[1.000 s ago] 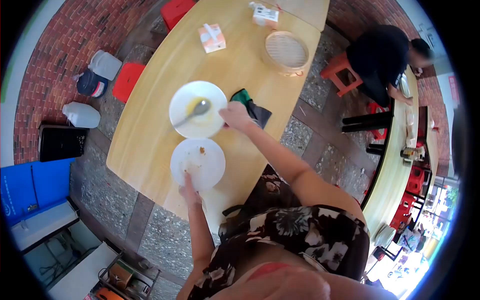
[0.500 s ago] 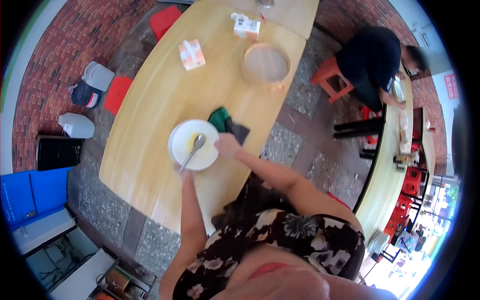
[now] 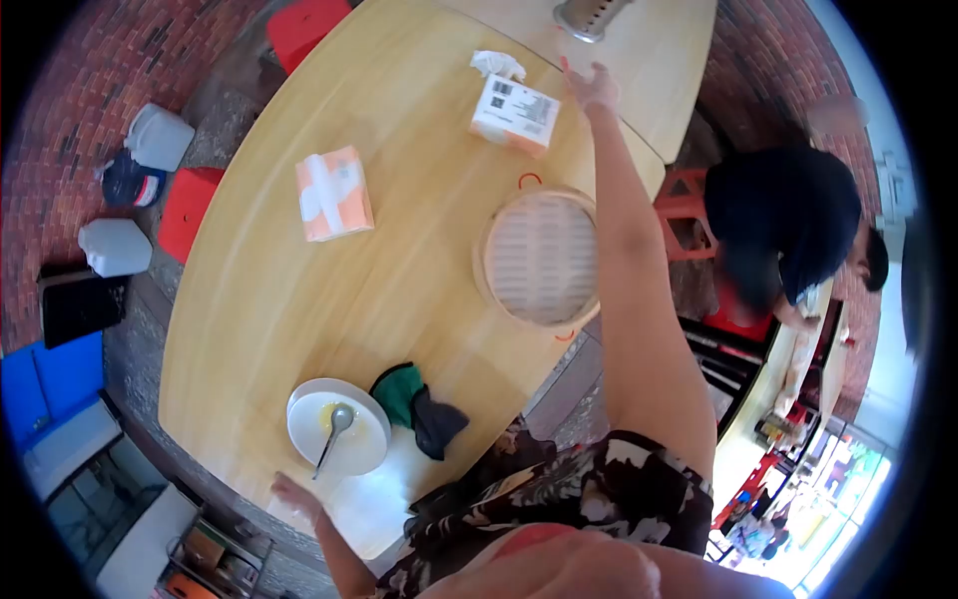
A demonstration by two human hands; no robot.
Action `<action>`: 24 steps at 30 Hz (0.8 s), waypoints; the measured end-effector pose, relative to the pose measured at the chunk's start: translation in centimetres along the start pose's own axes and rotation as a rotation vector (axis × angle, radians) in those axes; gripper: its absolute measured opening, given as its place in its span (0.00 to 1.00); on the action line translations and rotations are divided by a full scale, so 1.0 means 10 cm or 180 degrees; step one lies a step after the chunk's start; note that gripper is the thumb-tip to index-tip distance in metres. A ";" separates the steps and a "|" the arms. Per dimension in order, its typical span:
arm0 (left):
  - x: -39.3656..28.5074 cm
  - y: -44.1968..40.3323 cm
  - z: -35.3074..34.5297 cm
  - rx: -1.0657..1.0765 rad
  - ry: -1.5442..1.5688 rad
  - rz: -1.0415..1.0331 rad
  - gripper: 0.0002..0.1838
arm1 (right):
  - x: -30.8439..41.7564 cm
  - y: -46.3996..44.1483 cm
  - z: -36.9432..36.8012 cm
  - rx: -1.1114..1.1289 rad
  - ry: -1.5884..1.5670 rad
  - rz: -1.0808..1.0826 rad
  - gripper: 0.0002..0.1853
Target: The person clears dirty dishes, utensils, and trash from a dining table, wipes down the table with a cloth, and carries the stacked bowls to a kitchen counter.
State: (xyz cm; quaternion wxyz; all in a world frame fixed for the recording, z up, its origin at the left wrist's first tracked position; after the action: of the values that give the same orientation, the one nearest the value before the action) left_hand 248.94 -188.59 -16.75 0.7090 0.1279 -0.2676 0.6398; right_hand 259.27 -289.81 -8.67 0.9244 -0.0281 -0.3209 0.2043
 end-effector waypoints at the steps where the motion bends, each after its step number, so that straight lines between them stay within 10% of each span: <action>1: 0.23 0.10 -0.12 0.0212 0.1084 0.0678 0.12 | -0.03 -0.10 -0.16 0.0171 0.0079 -0.0118 0.25; 6: 0.36 -0.29 1.11 0.0648 0.2285 0.2748 0.17 | 0.23 -0.39 -1.02 0.1477 0.1382 0.0650 0.26; 9: 0.23 -0.51 1.36 0.0772 0.2515 0.2993 0.19 | 0.79 -0.38 -1.30 0.2049 -0.1168 0.0715 0.18; 11: 0.11 -0.62 1.25 0.0046 0.3181 0.2994 0.18 | 1.26 0.10 -1.45 0.2546 0.0899 0.1823 0.11; 13: -0.19 -0.92 1.28 0.0902 0.3541 0.2736 0.27 | 1.68 0.30 -1.28 0.2278 0.1471 0.1825 0.12; 17: -1.50 -1.75 2.68 0.0921 0.5868 0.1014 0.49 | 2.48 1.16 -0.67 0.1623 -0.1142 0.1994 0.14; 18: -1.85 -1.89 2.79 0.1416 0.7030 0.1625 0.33 | 2.66 1.77 -0.40 0.2115 -0.1946 0.1527 0.09; 20: -2.31 -2.06 3.29 0.1759 0.7417 0.1579 0.38 | 2.81 3.15 -0.06 0.3517 -0.2296 0.0889 0.06; 21: -2.40 -2.10 3.34 0.1738 0.7432 0.1627 0.38 | 2.86 3.76 0.52 0.1537 -0.2978 0.3335 0.07; 22: -2.42 -2.10 3.32 0.1528 0.7384 0.1972 0.33 | 3.15 4.29 0.57 0.3892 -0.1463 0.3022 0.05; 24: -2.31 -1.96 3.07 0.1293 0.7320 0.2375 0.28 | 3.10 4.59 0.65 0.4105 -0.1857 0.2810 0.06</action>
State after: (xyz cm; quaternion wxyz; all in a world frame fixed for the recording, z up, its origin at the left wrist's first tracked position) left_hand 260.54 -226.98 -0.84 0.2729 -0.4877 0.5984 0.5741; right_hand 260.83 -236.09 6.09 0.4739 0.4376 -0.3270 0.6906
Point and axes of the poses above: each hand's wrist, its own y-axis away from the middle knuckle, its own z-axis out of the back of the hand, x = y × z, the point moved 8 cm from there along -y, towards the middle knuckle, and after that the axes turned 6 degrees about -y, right-handed, at the moved point
